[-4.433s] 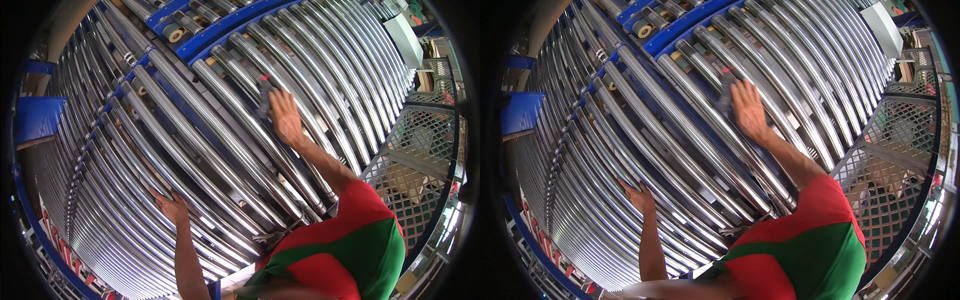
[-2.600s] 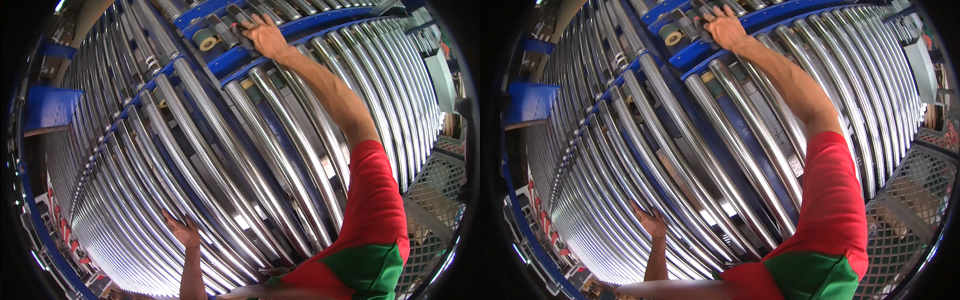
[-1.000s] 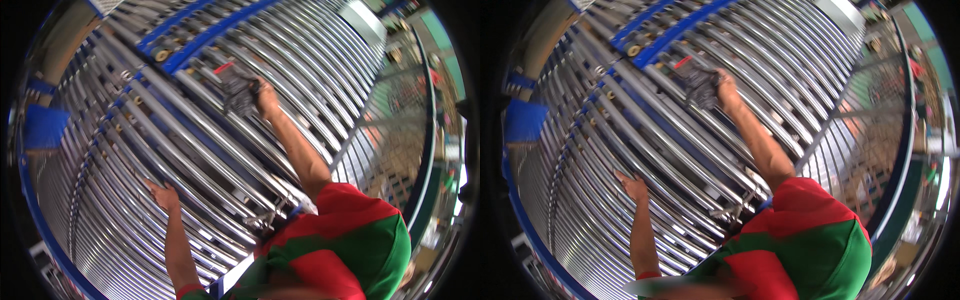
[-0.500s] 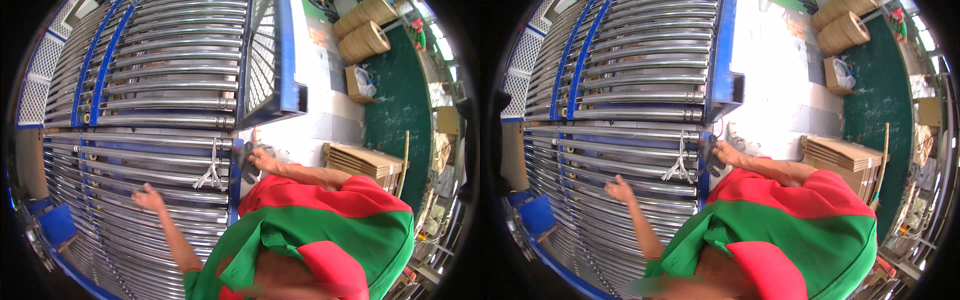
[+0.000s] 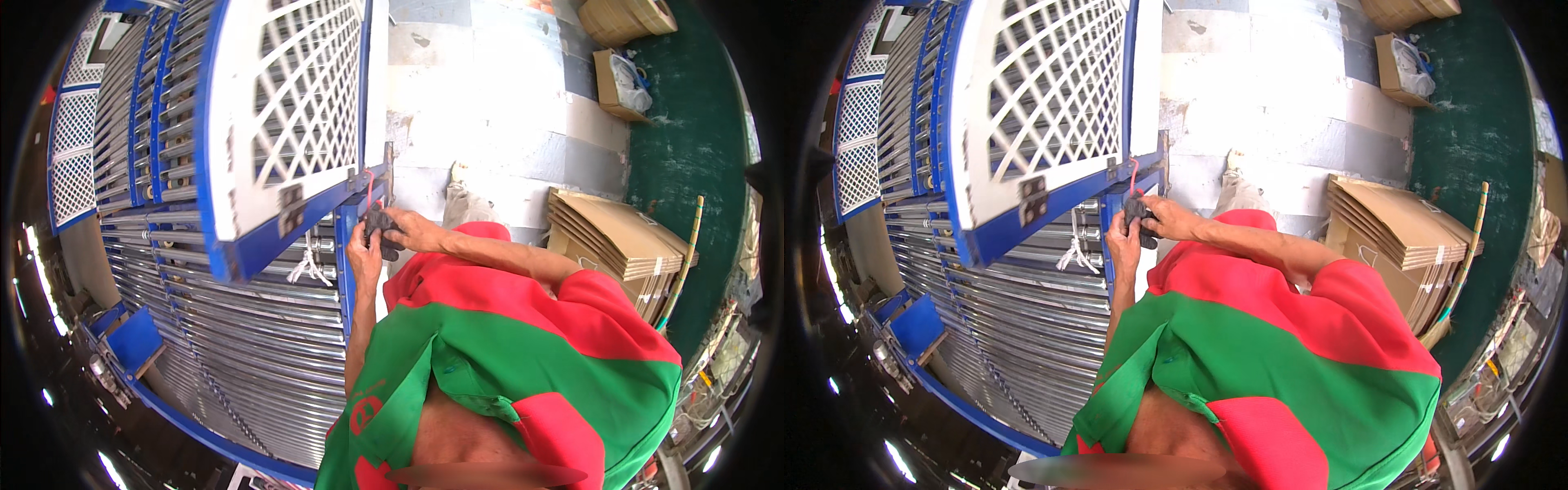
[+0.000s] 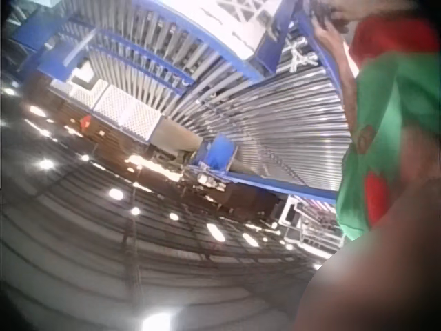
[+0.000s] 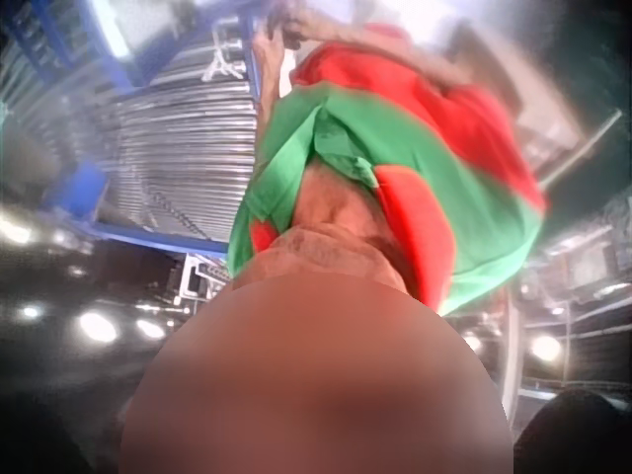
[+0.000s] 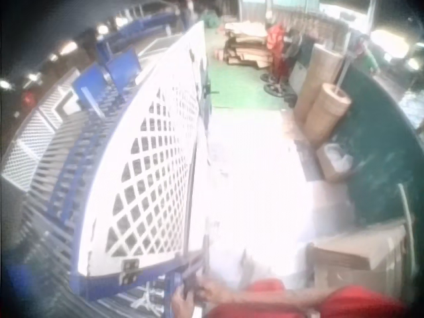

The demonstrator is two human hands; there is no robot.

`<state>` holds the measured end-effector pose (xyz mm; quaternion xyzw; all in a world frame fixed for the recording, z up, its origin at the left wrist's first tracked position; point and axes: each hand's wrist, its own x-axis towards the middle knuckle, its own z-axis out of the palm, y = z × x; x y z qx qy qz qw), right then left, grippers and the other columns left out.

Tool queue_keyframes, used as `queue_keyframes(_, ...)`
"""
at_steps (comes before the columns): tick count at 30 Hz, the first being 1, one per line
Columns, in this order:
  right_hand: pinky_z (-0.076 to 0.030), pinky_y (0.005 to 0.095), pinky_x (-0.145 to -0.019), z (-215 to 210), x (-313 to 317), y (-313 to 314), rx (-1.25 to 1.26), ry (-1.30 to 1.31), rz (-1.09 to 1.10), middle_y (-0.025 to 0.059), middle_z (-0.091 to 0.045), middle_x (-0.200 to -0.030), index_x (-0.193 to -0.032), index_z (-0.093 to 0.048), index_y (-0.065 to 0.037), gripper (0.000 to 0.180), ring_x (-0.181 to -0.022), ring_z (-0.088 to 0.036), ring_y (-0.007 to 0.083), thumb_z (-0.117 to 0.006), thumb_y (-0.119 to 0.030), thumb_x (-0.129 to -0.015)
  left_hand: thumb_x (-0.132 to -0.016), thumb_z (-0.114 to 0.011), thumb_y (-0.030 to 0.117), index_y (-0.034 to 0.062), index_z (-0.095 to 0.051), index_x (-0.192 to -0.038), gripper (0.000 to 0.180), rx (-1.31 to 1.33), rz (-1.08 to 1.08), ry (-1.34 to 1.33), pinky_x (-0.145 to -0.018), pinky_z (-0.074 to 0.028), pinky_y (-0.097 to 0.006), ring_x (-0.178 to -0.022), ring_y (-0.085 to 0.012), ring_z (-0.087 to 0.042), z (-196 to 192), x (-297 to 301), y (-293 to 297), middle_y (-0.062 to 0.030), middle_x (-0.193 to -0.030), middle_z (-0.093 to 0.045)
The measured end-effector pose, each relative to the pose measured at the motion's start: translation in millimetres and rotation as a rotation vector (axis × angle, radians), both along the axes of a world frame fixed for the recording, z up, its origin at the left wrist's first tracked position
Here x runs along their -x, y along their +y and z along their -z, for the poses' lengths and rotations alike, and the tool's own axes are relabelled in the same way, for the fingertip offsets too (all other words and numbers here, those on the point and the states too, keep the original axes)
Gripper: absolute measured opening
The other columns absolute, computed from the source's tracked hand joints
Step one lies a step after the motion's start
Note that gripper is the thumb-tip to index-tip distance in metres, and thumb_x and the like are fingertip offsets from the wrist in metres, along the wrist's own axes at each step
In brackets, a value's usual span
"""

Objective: The person wipes the surfaces of many vertical metal pipes on a rack using a small dark cloth. They move along the rack, wiping each pipe in sequence, then walk to another section and continue the same wiping action.

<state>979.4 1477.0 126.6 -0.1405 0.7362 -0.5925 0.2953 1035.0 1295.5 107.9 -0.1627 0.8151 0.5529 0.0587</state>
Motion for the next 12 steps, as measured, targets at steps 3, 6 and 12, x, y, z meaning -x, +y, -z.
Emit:
queue_keyframes(3, -0.053, 0.0460, -0.099, 10, 17, 41, -0.073, 0.047, -0.035, 0.0234, -0.063, -0.129, -0.141, -0.049, 0.000, 0.047, -0.114, -0.065, 0.0405, -0.063, -0.010, -0.097, -0.097, -0.065, 0.002, -0.0076, -0.057, -0.126, 0.032, 0.013, -0.153, -0.012, -0.080, -0.056, -0.034, -0.090, -0.0201, -0.070, 7, 10, 32, -0.0172, -0.103, -0.074)
queue_keyframes(6, -0.055, 0.0451, -0.099, 16, 41, 83, -0.080, 0.037, -0.121, 0.0220, -0.064, -0.132, -0.141, -0.050, -0.001, 0.043, -0.115, -0.068, 0.0351, -0.060, -0.008, -0.100, -0.098, -0.065, 0.003, -0.0076, -0.052, -0.123, 0.030, -0.132, -0.466, -0.096, -0.080, -0.055, -0.032, -0.090, -0.0194, -0.069, 0, 17, 43, -0.0173, -0.106, -0.072)
queue_keyframes(12, -0.055, 0.0448, -0.099, 28, 85, 155, -0.123, -0.012, -0.007, 0.0223, -0.065, -0.132, -0.137, -0.056, 0.000, 0.039, -0.112, -0.069, 0.0364, -0.061, -0.013, -0.100, -0.098, -0.068, 0.024, -0.0096, -0.055, -0.131, 0.049, 0.500, -0.458, 0.174, -0.092, -0.052, -0.040, -0.105, -0.0267, -0.067, -9, 65, -39, -0.0222, -0.118, -0.068)
